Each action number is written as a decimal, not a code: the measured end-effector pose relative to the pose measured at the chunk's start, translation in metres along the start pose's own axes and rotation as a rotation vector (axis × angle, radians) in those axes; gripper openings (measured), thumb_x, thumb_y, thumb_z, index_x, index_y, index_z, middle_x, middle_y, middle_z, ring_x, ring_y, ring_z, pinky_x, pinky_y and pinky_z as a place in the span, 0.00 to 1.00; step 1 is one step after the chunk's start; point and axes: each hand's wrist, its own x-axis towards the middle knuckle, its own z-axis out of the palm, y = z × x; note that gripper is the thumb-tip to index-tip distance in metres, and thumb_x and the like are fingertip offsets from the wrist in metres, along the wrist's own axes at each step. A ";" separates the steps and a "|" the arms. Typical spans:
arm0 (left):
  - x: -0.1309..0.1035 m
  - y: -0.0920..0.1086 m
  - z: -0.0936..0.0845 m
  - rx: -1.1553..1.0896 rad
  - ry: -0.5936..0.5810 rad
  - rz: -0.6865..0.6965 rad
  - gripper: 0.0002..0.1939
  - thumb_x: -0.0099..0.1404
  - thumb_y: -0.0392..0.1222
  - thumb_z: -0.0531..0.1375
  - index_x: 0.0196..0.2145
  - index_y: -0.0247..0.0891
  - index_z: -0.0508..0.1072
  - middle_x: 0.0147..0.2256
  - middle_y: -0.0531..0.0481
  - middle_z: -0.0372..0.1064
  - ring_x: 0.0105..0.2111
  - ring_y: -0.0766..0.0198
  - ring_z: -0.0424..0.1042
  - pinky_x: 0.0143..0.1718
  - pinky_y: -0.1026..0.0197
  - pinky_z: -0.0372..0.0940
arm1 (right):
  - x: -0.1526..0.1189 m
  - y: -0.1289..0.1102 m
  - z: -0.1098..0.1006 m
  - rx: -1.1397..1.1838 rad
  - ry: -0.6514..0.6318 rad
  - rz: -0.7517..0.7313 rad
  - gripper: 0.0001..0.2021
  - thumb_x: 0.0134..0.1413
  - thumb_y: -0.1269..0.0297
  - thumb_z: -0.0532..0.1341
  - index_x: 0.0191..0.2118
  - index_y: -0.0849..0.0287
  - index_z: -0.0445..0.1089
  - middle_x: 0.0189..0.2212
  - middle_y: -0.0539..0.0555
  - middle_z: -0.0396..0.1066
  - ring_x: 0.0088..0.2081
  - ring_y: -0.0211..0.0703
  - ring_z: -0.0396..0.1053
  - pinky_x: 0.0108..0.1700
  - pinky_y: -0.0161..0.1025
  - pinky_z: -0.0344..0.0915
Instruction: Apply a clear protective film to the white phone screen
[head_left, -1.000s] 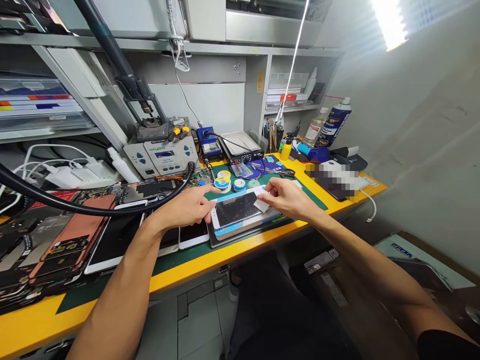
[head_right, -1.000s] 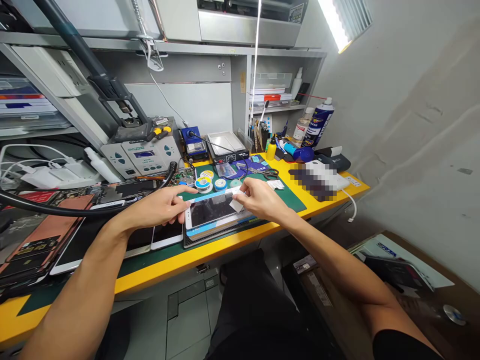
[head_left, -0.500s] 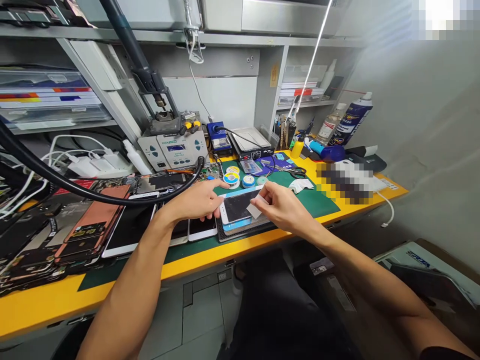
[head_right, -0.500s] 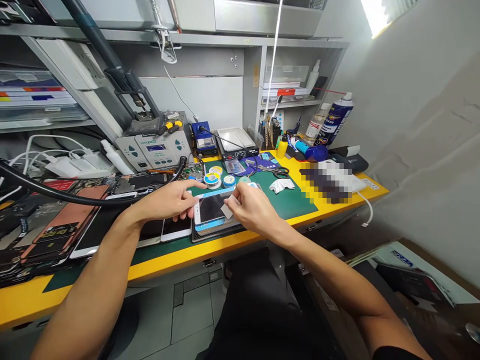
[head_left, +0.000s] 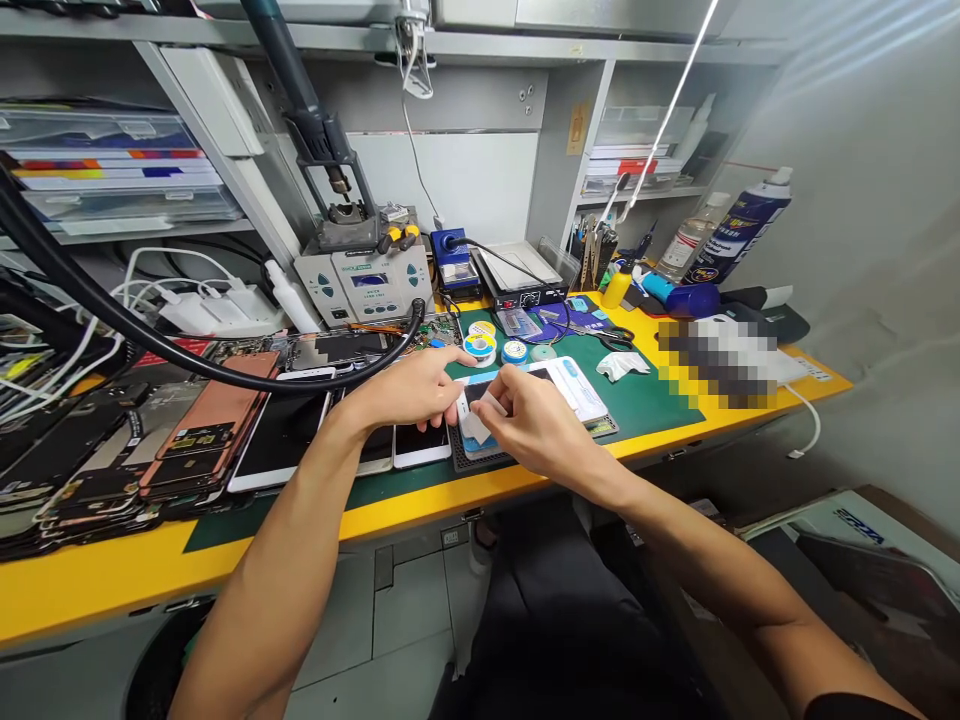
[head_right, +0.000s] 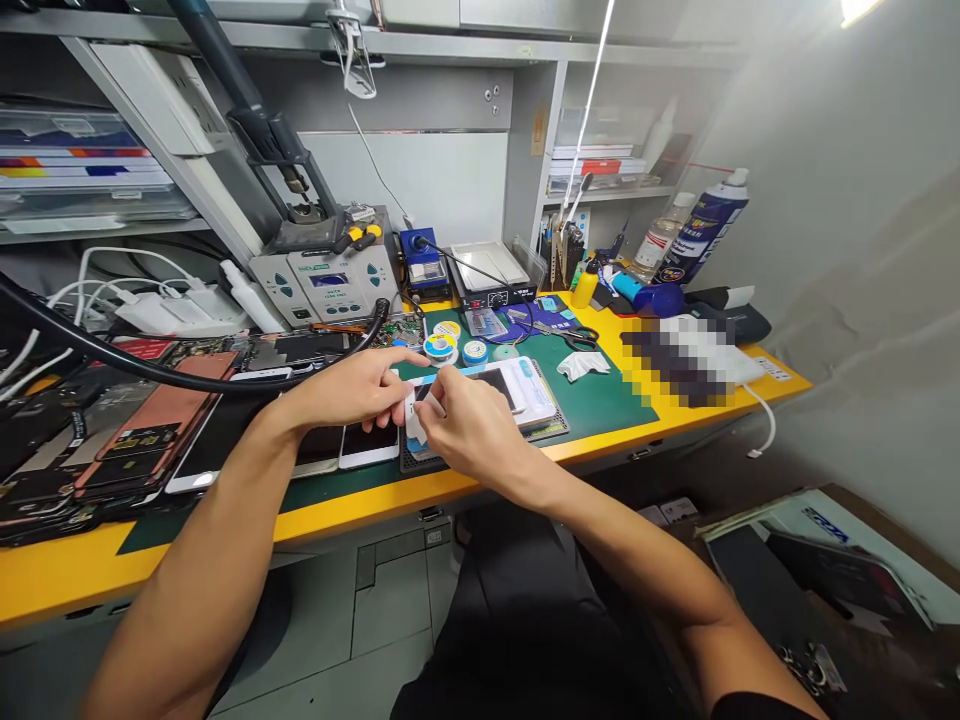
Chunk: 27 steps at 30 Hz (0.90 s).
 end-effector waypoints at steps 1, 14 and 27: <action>0.000 0.000 0.000 -0.004 -0.003 0.000 0.31 0.61 0.35 0.55 0.63 0.39 0.63 0.23 0.56 0.74 0.18 0.65 0.70 0.19 0.67 0.64 | 0.000 -0.002 0.001 0.006 -0.009 -0.002 0.10 0.60 0.64 0.60 0.29 0.55 0.58 0.21 0.47 0.64 0.23 0.37 0.57 0.26 0.38 0.48; -0.002 0.000 -0.004 -0.035 0.004 -0.016 0.31 0.64 0.39 0.55 0.64 0.40 0.59 0.27 0.53 0.76 0.18 0.65 0.70 0.16 0.66 0.65 | -0.007 0.049 -0.080 0.355 0.181 0.106 0.18 0.56 0.49 0.68 0.30 0.60 0.71 0.16 0.46 0.66 0.19 0.34 0.61 0.23 0.33 0.57; -0.003 0.004 -0.002 0.001 -0.026 -0.044 0.33 0.62 0.38 0.54 0.65 0.39 0.58 0.27 0.53 0.75 0.19 0.64 0.70 0.16 0.67 0.63 | 0.007 0.065 -0.073 0.152 0.033 0.328 0.15 0.60 0.54 0.63 0.30 0.55 0.59 0.19 0.49 0.74 0.14 0.35 0.63 0.17 0.32 0.56</action>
